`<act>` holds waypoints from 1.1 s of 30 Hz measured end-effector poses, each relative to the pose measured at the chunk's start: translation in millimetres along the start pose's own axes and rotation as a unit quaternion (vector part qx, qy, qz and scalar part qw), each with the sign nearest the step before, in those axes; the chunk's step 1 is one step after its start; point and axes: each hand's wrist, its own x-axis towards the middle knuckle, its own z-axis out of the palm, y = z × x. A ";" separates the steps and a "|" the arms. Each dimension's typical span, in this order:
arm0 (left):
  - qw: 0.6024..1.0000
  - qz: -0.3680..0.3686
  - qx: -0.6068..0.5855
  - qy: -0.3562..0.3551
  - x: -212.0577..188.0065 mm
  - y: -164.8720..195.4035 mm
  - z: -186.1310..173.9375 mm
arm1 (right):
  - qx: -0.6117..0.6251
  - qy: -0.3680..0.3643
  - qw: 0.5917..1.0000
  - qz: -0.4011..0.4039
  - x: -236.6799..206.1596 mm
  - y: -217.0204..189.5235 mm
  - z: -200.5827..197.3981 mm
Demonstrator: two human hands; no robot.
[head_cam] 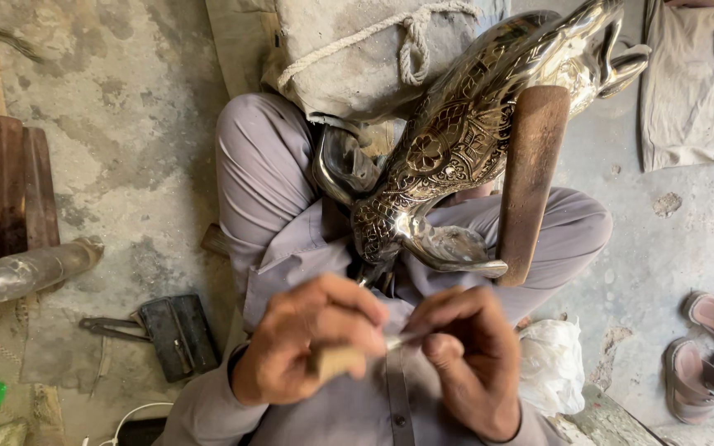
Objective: The person sits on the floor with an ornate metal animal-shaped vessel on their lap, holding a punch against its decorated surface and striking it with a wooden mallet to work the metal. They occasionally set the mallet aside to file or sand the surface before resuming hammering.
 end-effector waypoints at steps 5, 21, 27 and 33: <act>0.933 -0.225 -0.121 0.253 3.7 -35.1 -13.9 | -0.472 0.168 0.854 -0.143 55.3 -10.7 -49.3; 0.967 -0.172 0.045 0.181 48.8 -105.9 -24.6 | -0.394 0.065 0.917 0.019 75.4 -12.1 -118.1; 0.982 -0.105 0.084 0.133 62.7 -117.5 -24.3 | -0.438 0.105 0.892 0.031 80.9 -48.3 -88.8; 0.988 -0.037 0.129 0.070 73.8 -129.1 -20.8 | -0.612 -0.027 0.790 0.004 82.4 -77.1 -76.9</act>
